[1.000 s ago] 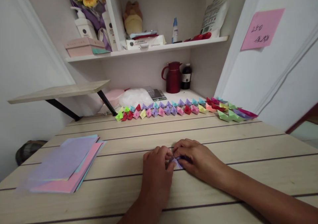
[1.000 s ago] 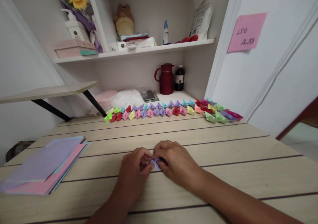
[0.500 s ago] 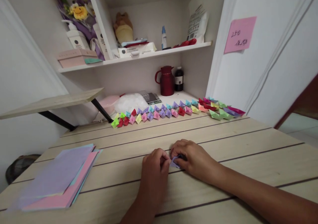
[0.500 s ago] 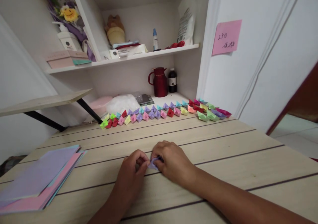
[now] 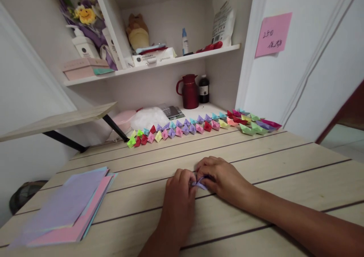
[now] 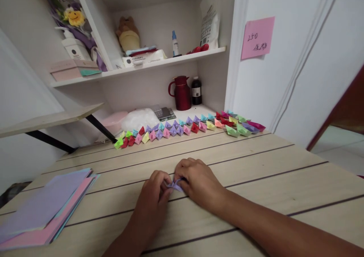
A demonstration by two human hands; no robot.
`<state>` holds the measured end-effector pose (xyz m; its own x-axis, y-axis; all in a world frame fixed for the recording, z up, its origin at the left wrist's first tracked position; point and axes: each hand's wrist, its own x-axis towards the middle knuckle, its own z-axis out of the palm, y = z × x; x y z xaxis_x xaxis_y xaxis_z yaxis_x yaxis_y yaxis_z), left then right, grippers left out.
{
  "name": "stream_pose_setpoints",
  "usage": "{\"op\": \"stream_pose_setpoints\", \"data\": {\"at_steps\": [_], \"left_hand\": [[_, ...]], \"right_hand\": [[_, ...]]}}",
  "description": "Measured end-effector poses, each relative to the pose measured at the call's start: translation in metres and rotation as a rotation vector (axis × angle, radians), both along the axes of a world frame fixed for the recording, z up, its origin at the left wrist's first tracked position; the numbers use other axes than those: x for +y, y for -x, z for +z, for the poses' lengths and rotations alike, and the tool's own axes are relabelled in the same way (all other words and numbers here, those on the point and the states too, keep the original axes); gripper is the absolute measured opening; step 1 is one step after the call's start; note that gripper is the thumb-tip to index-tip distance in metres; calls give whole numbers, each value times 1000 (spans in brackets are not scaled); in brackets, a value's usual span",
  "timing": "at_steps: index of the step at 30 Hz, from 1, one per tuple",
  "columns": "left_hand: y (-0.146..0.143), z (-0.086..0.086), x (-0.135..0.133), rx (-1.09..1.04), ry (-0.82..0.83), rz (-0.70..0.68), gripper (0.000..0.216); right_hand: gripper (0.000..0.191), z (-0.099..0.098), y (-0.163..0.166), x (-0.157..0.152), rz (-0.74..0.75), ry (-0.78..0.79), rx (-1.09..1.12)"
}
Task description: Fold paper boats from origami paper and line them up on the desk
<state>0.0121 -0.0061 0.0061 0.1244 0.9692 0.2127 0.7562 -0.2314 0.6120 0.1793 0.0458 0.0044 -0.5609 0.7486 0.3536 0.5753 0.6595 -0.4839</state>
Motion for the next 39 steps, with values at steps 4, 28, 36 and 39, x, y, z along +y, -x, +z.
{"op": "stream_pose_setpoints", "data": {"at_steps": [4,28,36,39], "left_hand": [[0,0,-2,35,-17,-40,32],[0,5,-1,315,0,32,10],[1,3,2,247,-11,18,9],[0,4,2,263,-8,10,8]], "right_hand": [[16,4,1,-2,-7,-77,-67],[16,-2,8,-1,0,83,117],[20,0,6,0,24,95,79],[27,0,2,2,25,89,57]]}}
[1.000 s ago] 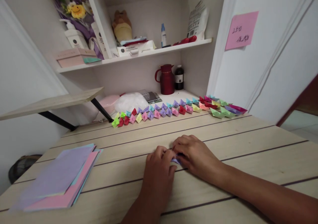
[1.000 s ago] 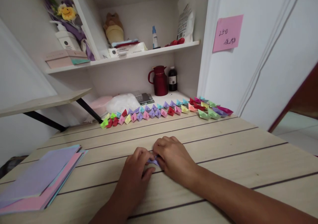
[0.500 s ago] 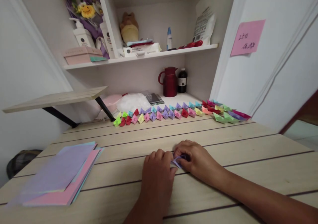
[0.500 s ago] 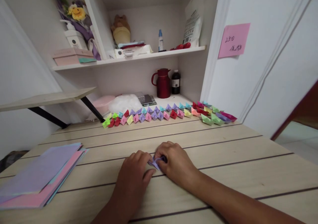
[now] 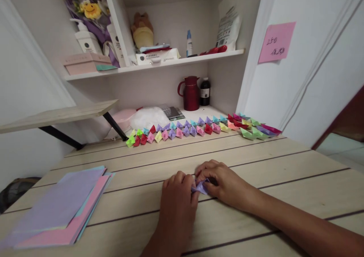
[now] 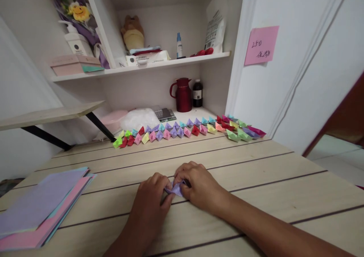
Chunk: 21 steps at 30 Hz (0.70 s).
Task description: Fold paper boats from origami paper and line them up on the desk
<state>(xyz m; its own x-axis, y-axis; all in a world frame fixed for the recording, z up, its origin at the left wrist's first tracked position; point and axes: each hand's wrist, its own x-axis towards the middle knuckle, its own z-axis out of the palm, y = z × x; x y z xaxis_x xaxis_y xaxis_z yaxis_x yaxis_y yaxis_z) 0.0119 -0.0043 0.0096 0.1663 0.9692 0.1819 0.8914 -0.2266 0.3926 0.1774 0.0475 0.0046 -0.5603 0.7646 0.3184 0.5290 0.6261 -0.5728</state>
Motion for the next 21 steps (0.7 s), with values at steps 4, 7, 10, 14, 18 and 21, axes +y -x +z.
{"op": "stream_pose_setpoints", "data": {"at_steps": [4,7,10,14,18,21], "left_hand": [[-1,0,0,-2,4,11,9],[-2,1,-1,-3,15,12,11],[-3,3,-2,-4,28,6,13],[-3,2,-3,-58,45,-10,14],[-1,-1,-2,-98,10,-17,15],[0,-1,-1,-94,4,7,14]], "right_hand": [[29,1,-2,0,-21,-14,-62],[26,4,-1,-2,-60,-58,-139],[21,8,-3,-2,-55,-118,-229],[19,8,-5,2,-21,-128,-227],[21,5,-3,1,-19,-108,-99],[22,6,-1,-3,-10,-98,-20]]}}
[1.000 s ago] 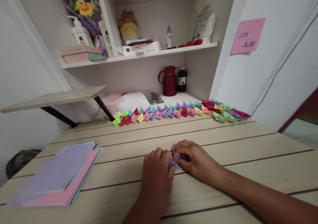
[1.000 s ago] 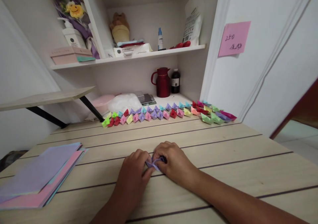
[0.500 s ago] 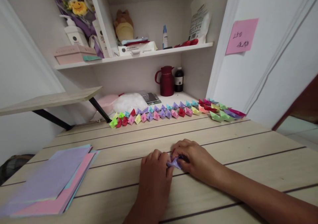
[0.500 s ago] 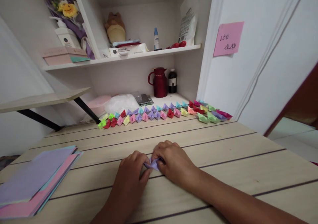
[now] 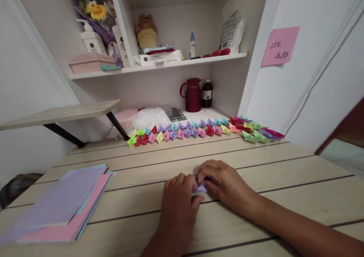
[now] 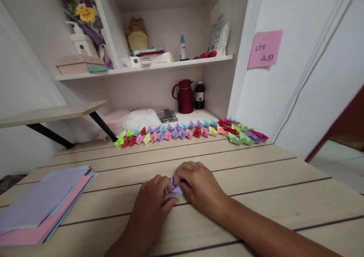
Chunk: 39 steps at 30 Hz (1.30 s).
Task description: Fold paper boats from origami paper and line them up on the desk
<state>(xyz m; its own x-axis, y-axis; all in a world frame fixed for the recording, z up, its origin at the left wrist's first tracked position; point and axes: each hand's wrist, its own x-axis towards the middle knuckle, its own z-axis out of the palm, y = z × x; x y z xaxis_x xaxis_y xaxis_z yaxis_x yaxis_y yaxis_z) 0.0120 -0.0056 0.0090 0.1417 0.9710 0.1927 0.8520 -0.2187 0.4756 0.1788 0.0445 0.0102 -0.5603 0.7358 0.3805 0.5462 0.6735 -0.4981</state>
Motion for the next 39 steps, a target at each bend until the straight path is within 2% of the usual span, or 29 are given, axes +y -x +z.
{"op": "stream_pose_setpoints", "data": {"at_steps": [5,11,19,26,32,39], "left_hand": [[0,3,1,35,33,33,12],[0,3,1,36,52,29,9],[0,0,3,41,42,-11,12],[0,1,2,-2,70,-17,18],[-1,0,3,-25,66,-20,15],[-3,-2,3,-50,46,5,10]], "right_hand": [[20,4,-3,0,4,39,-110],[14,6,-5,2,19,-1,-212],[14,3,-3,0,-13,41,-169],[24,1,-5,1,25,97,-97],[16,0,-5,2,12,90,-140],[16,-2,1,0,-32,146,-64]]}}
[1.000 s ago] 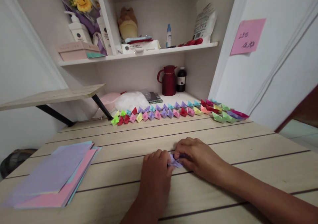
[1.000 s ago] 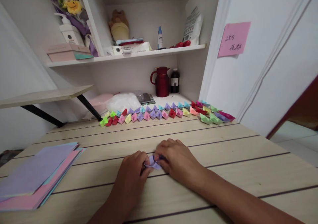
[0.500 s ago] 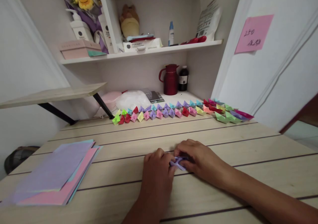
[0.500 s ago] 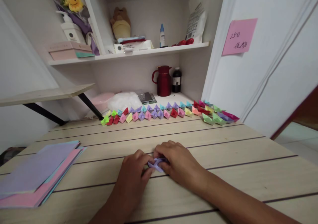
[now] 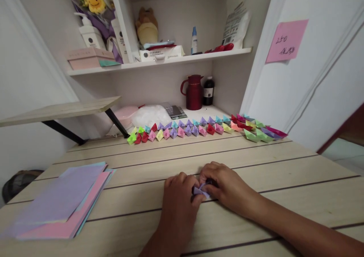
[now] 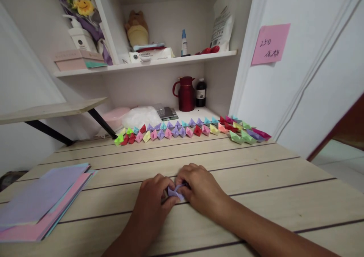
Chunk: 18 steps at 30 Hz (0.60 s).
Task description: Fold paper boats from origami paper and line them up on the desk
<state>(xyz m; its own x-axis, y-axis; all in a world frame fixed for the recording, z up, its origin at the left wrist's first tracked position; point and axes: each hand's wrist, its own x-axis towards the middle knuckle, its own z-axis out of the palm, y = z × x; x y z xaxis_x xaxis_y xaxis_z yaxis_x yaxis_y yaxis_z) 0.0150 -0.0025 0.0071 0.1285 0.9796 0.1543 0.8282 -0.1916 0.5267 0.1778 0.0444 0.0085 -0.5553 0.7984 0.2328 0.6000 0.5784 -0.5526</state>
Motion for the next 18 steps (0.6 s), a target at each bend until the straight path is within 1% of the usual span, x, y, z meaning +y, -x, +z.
{"op": "stream_pose_setpoints", "data": {"at_steps": [3,6,7,8,10,11,14,18], "left_hand": [[-1,1,-2,-26,-17,20,9],[-1,3,-3,-59,-26,33,14],[-1,4,-3,-65,-27,34,14],[-1,5,-3,-70,-30,34,15],[-1,5,-2,-75,-31,34,15],[-1,5,-2,-76,-30,35,16],[-1,6,-2,-65,-25,38,16],[-1,6,-3,-34,-4,25,12]], "right_hand": [[9,4,-4,3,41,18,1],[3,12,-13,8,181,48,-17],[5,14,-16,9,220,51,-30],[13,16,-19,9,241,46,-47],[28,17,-22,9,230,14,-87],[31,17,-22,8,209,-2,-105],[27,14,-20,7,171,-32,-124],[22,13,-19,8,177,-35,-122]]}}
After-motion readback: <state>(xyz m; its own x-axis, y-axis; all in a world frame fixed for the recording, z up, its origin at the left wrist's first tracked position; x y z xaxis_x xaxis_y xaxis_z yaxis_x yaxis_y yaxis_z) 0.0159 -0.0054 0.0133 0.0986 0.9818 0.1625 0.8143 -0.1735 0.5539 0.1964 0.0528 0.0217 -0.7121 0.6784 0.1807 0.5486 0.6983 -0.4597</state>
